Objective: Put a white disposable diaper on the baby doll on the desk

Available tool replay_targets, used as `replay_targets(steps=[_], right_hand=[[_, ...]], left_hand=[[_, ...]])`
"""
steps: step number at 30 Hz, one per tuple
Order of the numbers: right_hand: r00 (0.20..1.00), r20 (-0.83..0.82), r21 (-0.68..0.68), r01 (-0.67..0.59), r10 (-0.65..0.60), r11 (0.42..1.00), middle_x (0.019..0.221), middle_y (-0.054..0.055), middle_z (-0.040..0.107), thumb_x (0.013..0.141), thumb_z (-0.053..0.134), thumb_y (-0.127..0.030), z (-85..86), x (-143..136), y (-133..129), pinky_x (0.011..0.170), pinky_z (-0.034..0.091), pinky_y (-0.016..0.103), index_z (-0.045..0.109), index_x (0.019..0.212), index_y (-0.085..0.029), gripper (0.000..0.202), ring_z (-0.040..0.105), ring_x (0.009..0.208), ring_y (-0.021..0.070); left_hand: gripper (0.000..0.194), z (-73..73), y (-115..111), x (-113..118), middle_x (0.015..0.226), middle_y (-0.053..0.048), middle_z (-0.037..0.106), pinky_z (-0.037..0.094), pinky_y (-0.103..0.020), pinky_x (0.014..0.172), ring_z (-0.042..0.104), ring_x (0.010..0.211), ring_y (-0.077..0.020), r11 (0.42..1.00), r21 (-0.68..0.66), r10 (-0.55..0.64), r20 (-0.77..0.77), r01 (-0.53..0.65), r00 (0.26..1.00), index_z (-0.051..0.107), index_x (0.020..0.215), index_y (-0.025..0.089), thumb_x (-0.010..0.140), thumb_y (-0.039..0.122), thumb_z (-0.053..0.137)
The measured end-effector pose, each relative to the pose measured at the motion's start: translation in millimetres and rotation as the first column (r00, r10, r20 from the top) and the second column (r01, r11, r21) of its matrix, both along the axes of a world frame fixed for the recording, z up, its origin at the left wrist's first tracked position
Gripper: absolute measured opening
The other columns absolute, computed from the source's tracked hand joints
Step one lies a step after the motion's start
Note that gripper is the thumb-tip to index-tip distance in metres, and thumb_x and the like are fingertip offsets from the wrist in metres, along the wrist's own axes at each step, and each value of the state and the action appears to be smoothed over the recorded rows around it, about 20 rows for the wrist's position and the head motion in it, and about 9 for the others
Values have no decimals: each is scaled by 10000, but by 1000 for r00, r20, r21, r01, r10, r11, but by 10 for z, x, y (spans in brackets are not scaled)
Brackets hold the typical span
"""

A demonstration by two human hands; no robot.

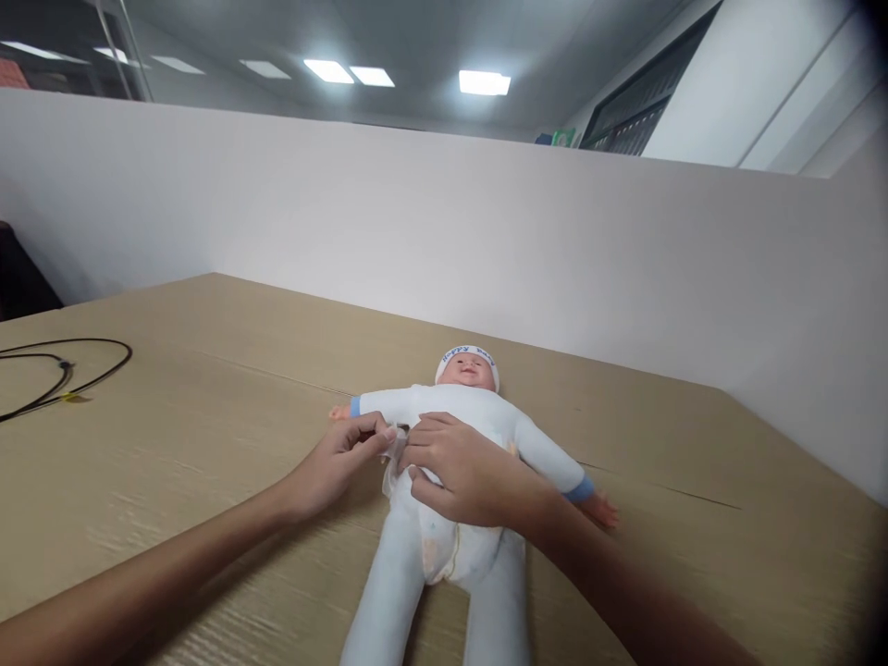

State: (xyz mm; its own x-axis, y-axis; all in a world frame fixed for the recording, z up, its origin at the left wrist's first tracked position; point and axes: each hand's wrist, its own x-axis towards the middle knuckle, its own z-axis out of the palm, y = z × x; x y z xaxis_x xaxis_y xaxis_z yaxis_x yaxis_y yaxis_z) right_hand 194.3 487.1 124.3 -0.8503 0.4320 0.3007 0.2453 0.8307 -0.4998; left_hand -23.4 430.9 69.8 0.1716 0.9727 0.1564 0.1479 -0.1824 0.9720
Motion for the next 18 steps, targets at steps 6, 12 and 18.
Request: replay_targets(steps=[6, 12, 18], right_hand=[[987, -136, -84, 77, -87, 994, 1061, 49, 716, 931, 555, -123, -106, 79, 43, 1013, 514, 443, 671, 1017, -266, 204, 651, 1047, 272], [841, -451, -418, 98, -300, 903, 1061, 44, 661, 953, 481, -162, -263, 122, 125, 960, 509, 375, 625, 1029, -248, 184, 632, 1038, 228], [793, -507, -565, -8, -339, 825, 1019, 25, 626, 925, 514, -203, -242, 106, 115, 935, 515, 339, 602, 1005, -246, 126, 629, 1010, 206]], left_hand=[[435, 27, 62, 124, 777, 29, 427, 349, -292, 748, 393, 767, -161, 999, 18, -45, 79, 44, 996, 516, 777, 206, 1084, 514, 529], [469, 98, 155, 301, 745, 35, 411, 305, -306, 701, 371, 735, -156, 1000, 14, 22, 49, -23, 999, 479, 730, 210, 1060, 531, 564], [420, 168, 222, 546, 747, 34, 477, 273, -304, 665, 387, 729, -155, 998, -20, 56, -66, -58, 996, 524, 754, 201, 1027, 516, 575]])
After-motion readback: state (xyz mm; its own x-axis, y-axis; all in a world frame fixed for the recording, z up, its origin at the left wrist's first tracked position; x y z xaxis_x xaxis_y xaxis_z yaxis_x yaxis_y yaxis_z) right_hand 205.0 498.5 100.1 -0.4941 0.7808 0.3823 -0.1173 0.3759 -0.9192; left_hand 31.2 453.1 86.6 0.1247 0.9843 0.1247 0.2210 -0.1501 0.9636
